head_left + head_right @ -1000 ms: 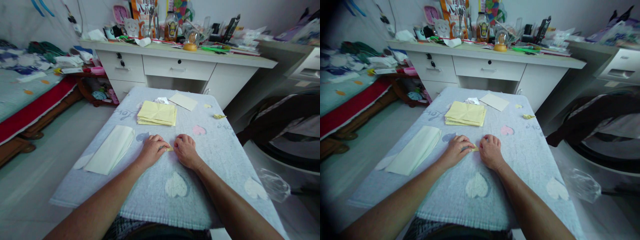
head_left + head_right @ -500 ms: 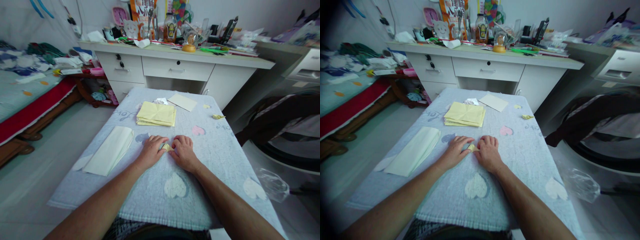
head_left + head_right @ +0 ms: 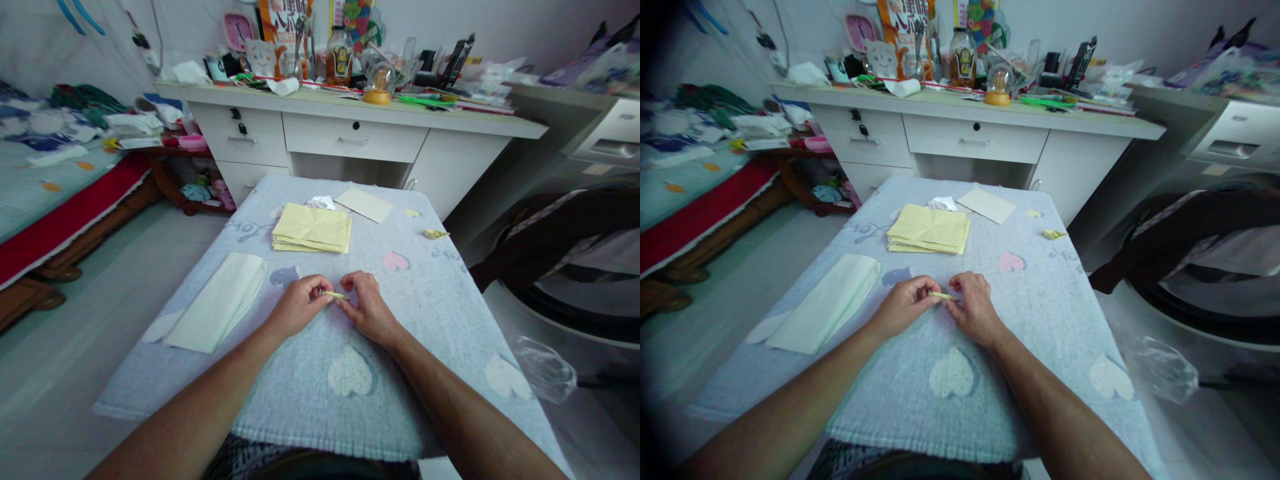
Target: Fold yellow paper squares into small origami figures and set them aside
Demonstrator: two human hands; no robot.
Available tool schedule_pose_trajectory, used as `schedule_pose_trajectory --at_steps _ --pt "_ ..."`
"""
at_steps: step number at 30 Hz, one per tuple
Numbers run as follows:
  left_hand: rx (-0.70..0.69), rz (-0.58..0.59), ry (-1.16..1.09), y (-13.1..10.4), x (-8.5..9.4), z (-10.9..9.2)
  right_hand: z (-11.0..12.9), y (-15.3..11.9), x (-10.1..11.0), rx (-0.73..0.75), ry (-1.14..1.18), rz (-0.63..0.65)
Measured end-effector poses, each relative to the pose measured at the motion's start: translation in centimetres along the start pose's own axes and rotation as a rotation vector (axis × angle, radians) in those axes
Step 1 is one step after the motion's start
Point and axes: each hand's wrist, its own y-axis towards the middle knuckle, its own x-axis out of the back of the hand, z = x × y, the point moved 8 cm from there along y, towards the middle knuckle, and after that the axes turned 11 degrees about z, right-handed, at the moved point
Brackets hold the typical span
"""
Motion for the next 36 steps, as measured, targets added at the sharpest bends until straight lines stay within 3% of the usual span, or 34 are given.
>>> schedule_pose_trajectory --at_steps 10,18,27,36 --pt "0.012 -0.041 -0.150 -0.1 0.3 0.2 0.4 0.2 0.3 0.039 0.133 -0.012" --pt "0.030 -0.005 -0.173 -0.1 -0.2 0.0 0.6 0.3 0.8 0.071 0.161 0.001" --pt "0.010 0.007 -0.283 -0.1 -0.3 0.6 -1.3 0.3 0.3 0.019 0.368 0.023" --pt "0.055 0.068 -0.397 -0.1 -1.2 0.9 -0.8 0.3 0.6 0.054 0.385 -0.003"
